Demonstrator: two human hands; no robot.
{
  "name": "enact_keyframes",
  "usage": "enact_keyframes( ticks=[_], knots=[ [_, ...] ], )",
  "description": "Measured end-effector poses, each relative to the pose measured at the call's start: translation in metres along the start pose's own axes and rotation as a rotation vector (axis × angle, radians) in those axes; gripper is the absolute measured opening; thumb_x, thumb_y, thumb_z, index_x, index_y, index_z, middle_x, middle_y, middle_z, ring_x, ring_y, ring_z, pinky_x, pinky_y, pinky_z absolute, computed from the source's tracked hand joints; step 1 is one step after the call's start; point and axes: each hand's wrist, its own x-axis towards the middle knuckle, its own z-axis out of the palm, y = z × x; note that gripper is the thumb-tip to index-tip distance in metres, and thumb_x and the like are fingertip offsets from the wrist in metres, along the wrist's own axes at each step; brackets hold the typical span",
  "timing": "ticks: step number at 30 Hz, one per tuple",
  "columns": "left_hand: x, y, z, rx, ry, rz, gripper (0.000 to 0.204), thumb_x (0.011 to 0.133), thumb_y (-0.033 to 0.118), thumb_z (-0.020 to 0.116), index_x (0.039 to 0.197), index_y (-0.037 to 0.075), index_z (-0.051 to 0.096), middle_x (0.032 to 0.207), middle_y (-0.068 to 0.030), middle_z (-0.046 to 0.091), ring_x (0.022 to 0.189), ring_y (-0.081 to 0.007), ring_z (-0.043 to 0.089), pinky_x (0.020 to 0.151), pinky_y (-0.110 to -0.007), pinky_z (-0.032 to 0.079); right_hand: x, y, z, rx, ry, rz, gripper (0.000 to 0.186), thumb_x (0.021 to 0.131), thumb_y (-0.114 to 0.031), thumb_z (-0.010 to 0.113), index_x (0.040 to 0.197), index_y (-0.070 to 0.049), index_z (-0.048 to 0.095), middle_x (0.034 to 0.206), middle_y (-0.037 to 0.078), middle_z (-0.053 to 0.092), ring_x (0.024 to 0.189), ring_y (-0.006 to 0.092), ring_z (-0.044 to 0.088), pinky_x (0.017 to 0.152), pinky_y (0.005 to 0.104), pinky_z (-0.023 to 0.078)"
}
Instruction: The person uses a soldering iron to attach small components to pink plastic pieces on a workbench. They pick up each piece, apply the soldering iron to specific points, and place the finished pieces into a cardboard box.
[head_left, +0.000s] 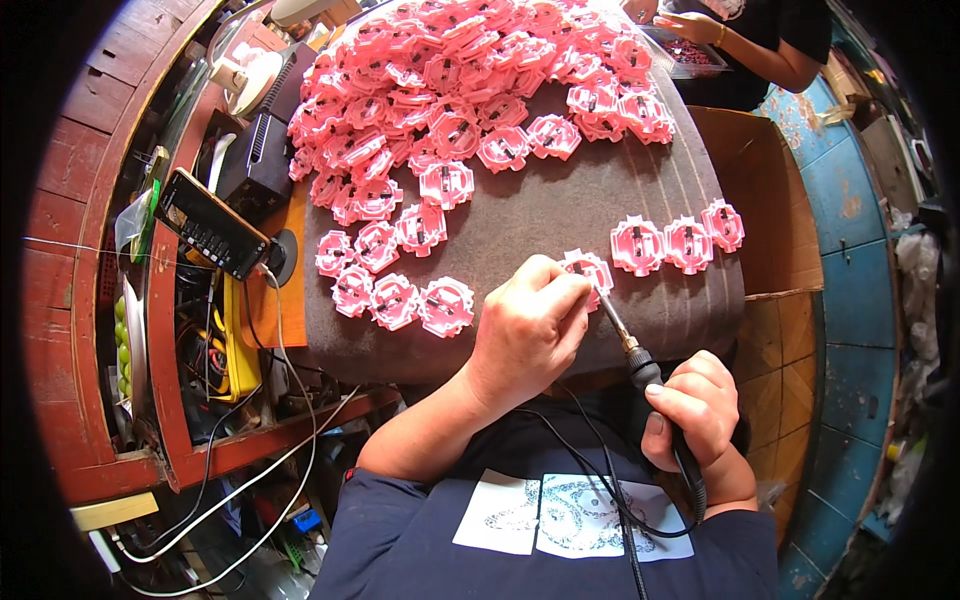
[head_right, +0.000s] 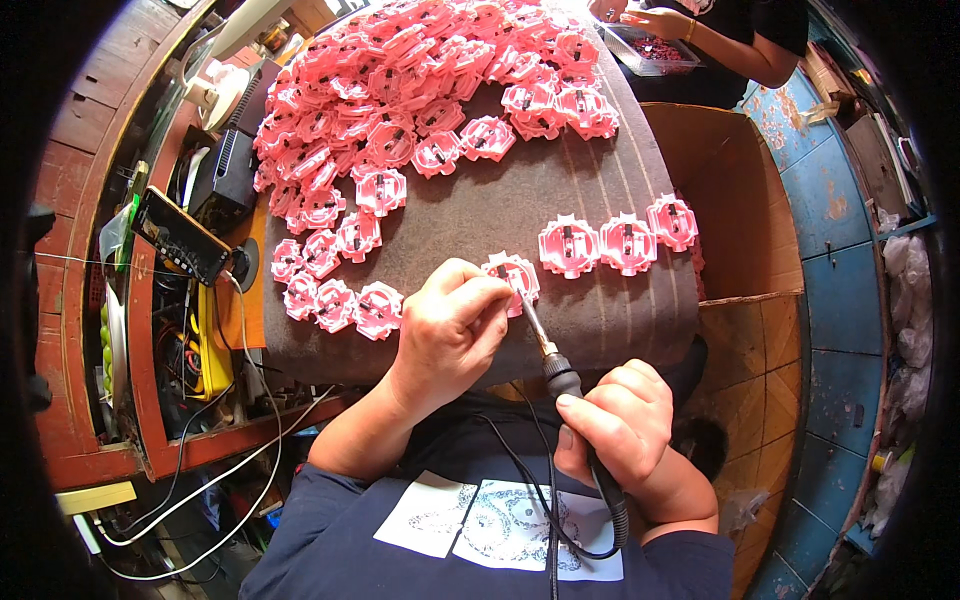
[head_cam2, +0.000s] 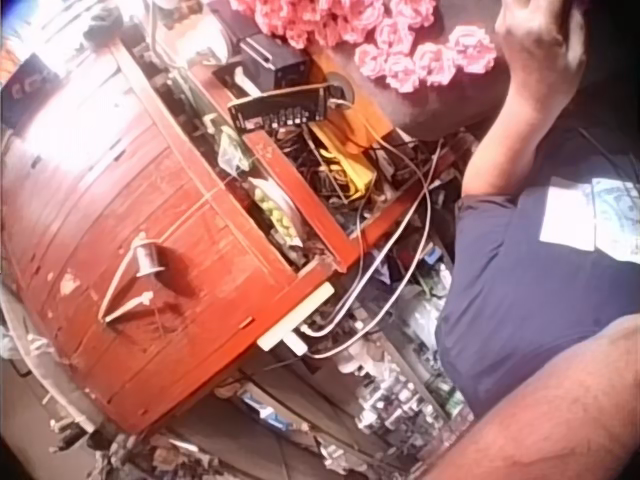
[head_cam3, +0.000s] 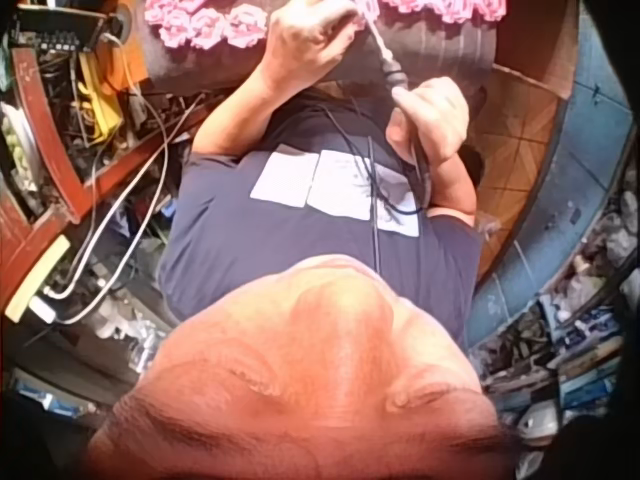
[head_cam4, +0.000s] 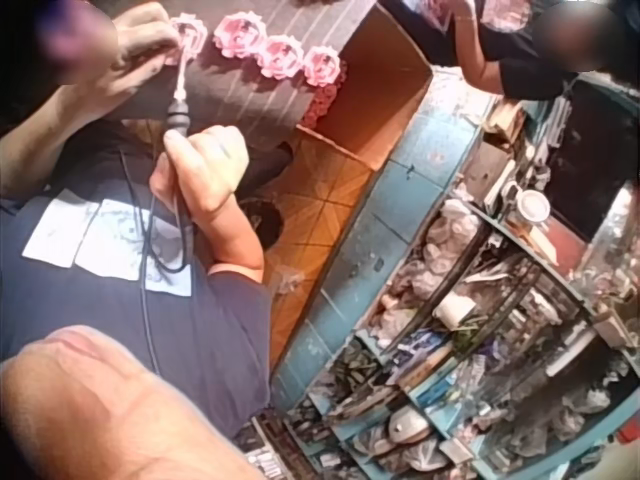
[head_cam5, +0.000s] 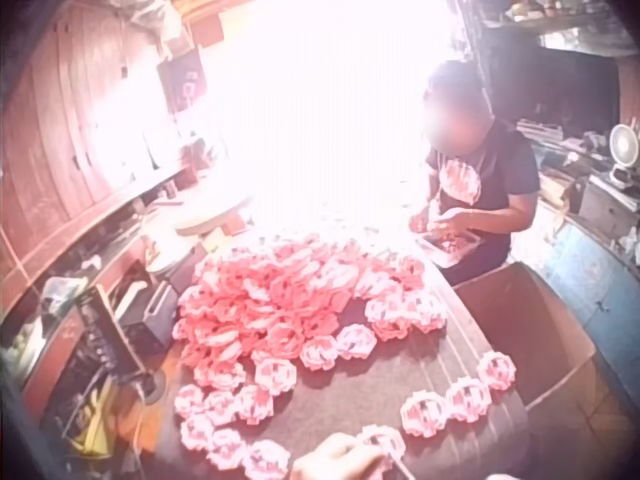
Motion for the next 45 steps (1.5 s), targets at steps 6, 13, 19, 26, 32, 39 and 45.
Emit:
enact_keyframes(
  ticks=[6, 13, 19, 26, 32, 39, 45],
  knots=[
    [-0.001, 0.001, -0.002, 0.009, -0.013, -0.014, 0.014, 0.088, -0.003, 0.077, 0.1, 0.004, 0.077, 0.093, -0.0097, 0.068, 0.065, -0.0182, 0.066, 0.059, -0.031, 0.052, 0.009, -0.003, 0.0, -0.016, -0.029, -0.009, 0.033, 0.075, 0.0, 0.073, 0.108, -0.001, 0.067, 0.07, 0.005, 0.057, 0.055, 0.0233, 0.052, 0.053, 0.0374, 0.038],
    [0.0, 0.001, 0.0, -0.012, -0.009, -0.016, 0.013, 0.089, -0.003, 0.078, 0.1, 0.004, 0.077, 0.091, -0.0098, 0.067, 0.065, -0.0188, 0.066, 0.059, -0.032, 0.052, 0.01, -0.004, -0.001, -0.044, -0.036, -0.006, 0.035, 0.074, 0.001, 0.072, 0.108, -0.002, 0.067, 0.07, 0.005, 0.056, 0.056, 0.0235, 0.053, 0.054, 0.0373, 0.039],
    [0.0, 0.003, -0.002, 0.005, 0.007, -0.007, 0.013, 0.088, -0.002, 0.079, 0.1, 0.003, 0.077, 0.09, -0.0105, 0.067, 0.065, -0.02, 0.066, 0.059, -0.032, 0.052, 0.0, -0.001, -0.006, 0.005, 0.044, 0.035, 0.026, 0.087, -0.005, 0.07, 0.113, -0.002, 0.065, 0.074, 0.007, 0.059, 0.059, 0.0238, 0.055, 0.056, 0.0377, 0.044],
    [0.0, 0.001, 0.0, -0.005, 0.0, -0.013, 0.014, 0.088, -0.003, 0.078, 0.1, 0.003, 0.077, 0.09, -0.0102, 0.067, 0.065, -0.0194, 0.066, 0.059, -0.032, 0.052, -0.004, 0.001, -0.004, -0.011, 0.085, 0.042, 0.024, 0.094, -0.012, 0.073, 0.114, -0.001, 0.065, 0.078, 0.008, 0.061, 0.062, 0.0246, 0.056, 0.058, 0.0375, 0.046],
    [0.0, 0.002, -0.001, -0.003, 0.0, -0.013, 0.014, 0.088, -0.003, 0.078, 0.1, 0.003, 0.077, 0.09, -0.0102, 0.067, 0.064, -0.0192, 0.066, 0.059, -0.032, 0.052, -0.002, 0.004, 0.004, -0.03, 0.118, 0.058, 0.029, 0.096, -0.007, 0.076, 0.122, 0.0, 0.067, 0.088, 0.013, 0.066, 0.073, 0.0271, 0.063, 0.062, 0.0385, 0.05],
    [0.001, 0.003, -0.002, 0.0, 0.003, -0.015, 0.013, 0.087, -0.003, 0.078, 0.099, 0.003, 0.076, 0.089, -0.0107, 0.067, 0.065, -0.0203, 0.066, 0.059, -0.032, 0.053, -0.009, 0.016, 0.016, 0.111, 0.145, 0.067, 0.033, 0.102, -0.007, 0.072, 0.134, -0.001, 0.064, 0.085, 0.012, 0.072, 0.07, 0.0245, 0.069, 0.067, 0.0375, 0.057],
    [0.001, 0.002, -0.001, 0.002, 0.01, 0.001, 0.014, 0.087, -0.003, 0.079, 0.099, 0.003, 0.076, 0.09, -0.0116, 0.068, 0.068, -0.0235, 0.069, 0.061, -0.034, 0.055, -0.005, 0.017, 0.022, 0.083, 0.143, 0.065, 0.027, 0.1, -0.002, 0.07, 0.126, -0.002, 0.064, 0.086, 0.009, 0.072, 0.07, 0.0239, 0.068, 0.067, 0.0381, 0.055]
  ],
)
